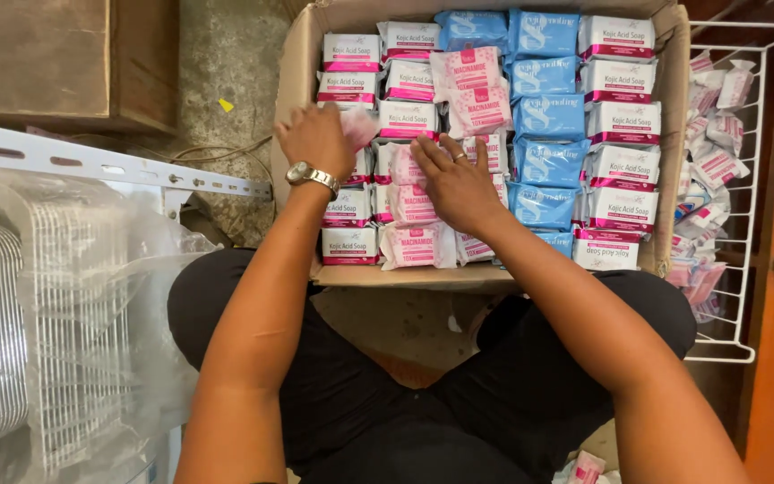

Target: The person organizes small packaged items by hand into a cardboard box and a metal wire basket.

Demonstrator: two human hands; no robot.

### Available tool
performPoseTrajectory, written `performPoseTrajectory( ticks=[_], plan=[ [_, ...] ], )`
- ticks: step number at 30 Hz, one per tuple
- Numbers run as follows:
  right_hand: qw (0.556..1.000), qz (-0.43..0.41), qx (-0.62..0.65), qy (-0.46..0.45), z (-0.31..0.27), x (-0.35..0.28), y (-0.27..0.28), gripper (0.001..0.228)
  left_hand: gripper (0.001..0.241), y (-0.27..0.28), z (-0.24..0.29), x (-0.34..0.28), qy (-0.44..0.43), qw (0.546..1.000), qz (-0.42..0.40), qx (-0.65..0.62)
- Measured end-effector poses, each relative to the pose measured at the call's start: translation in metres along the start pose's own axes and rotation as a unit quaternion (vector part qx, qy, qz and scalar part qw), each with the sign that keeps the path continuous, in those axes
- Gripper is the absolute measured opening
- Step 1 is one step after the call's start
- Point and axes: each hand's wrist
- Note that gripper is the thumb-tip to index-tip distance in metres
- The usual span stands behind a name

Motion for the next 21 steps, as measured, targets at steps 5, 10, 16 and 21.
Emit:
performPoseTrajectory(
  ticks=[5,10,16,21],
  plan=[
    [1.000,0.024,0.001,0.003,-0.003,-0.010,0.014,0.056,0.042,-0.024,0.013,0.021,-0.130,0.940,-0.092,-0.301],
    [0.995,0.061,-0.050,0.062,0.005,-0.019,0.006,0.043,0.049,-0.038,0.055,0.013,-0.226,0.965,-0.048,-0.125],
    [0.999,0.010,-0.013,0.038,0.002,-0.028,0.020,0.046,0.069,-0.080,0.059,0.022,-0.261,0.958,0.113,0.035],
    [1.000,-0.009,-0.016,0.015,0.009,-0.038,0.024,0.045,0.071,-0.098,0.052,0.027,-0.259,0.963,-0.068,-0.016]
  ],
)
Point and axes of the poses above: each hand's wrist, its own x-axis towards the middle knuckle, its own y-axis out of the back of the hand, z = x × y, and after that the axes turned 4 degrees about -z, right-handed
